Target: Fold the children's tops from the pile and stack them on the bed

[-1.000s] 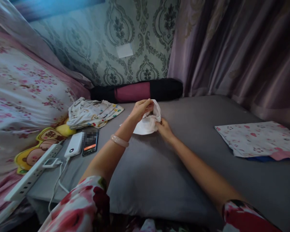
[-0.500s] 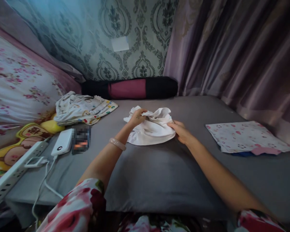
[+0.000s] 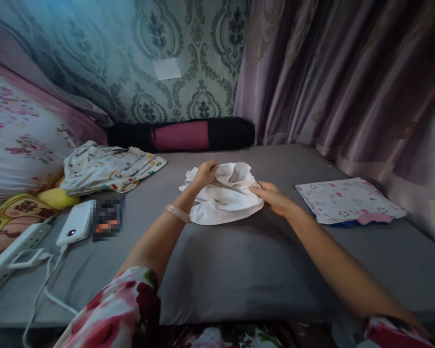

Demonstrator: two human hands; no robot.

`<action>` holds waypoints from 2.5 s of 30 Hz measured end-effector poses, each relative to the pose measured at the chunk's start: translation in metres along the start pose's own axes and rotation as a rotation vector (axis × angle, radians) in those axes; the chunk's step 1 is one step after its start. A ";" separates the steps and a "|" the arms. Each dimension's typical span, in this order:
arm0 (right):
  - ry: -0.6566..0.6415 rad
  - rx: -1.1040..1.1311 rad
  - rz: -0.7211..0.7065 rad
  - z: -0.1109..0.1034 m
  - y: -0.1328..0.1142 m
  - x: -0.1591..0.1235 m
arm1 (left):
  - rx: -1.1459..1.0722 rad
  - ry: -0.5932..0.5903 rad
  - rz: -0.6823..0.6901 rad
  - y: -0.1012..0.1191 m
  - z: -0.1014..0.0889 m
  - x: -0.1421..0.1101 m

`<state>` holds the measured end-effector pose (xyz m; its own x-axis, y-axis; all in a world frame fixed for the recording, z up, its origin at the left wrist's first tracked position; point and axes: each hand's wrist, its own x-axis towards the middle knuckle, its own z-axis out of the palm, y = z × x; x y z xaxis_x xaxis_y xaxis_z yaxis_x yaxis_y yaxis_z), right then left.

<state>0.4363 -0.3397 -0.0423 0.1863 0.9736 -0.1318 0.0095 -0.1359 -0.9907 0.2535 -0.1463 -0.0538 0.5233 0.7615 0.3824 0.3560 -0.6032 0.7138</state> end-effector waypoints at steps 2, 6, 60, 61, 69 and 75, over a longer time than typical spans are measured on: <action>-0.005 -0.070 -0.024 -0.015 -0.010 0.000 | -0.046 0.063 -0.036 0.005 -0.012 0.003; -0.005 -0.286 -0.156 -0.043 -0.047 0.003 | -0.048 0.129 -0.046 0.022 -0.046 0.004; 0.645 -1.255 -0.930 -0.026 -0.195 0.067 | 0.301 0.549 0.065 0.099 -0.164 0.043; 0.660 -1.241 -0.929 -0.027 -0.196 0.068 | 0.296 0.562 0.066 0.099 -0.165 0.044; 0.668 -1.217 -0.908 -0.028 -0.192 0.077 | 0.249 0.473 0.127 0.103 -0.167 0.047; 0.723 -1.157 -0.905 -0.016 -0.194 0.073 | 0.219 0.542 0.108 0.107 -0.166 0.042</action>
<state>0.4642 -0.2451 0.1409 0.1025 0.5694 0.8157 0.9906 0.0166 -0.1360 0.1846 -0.1397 0.1361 0.1158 0.6707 0.7326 0.5046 -0.6750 0.5382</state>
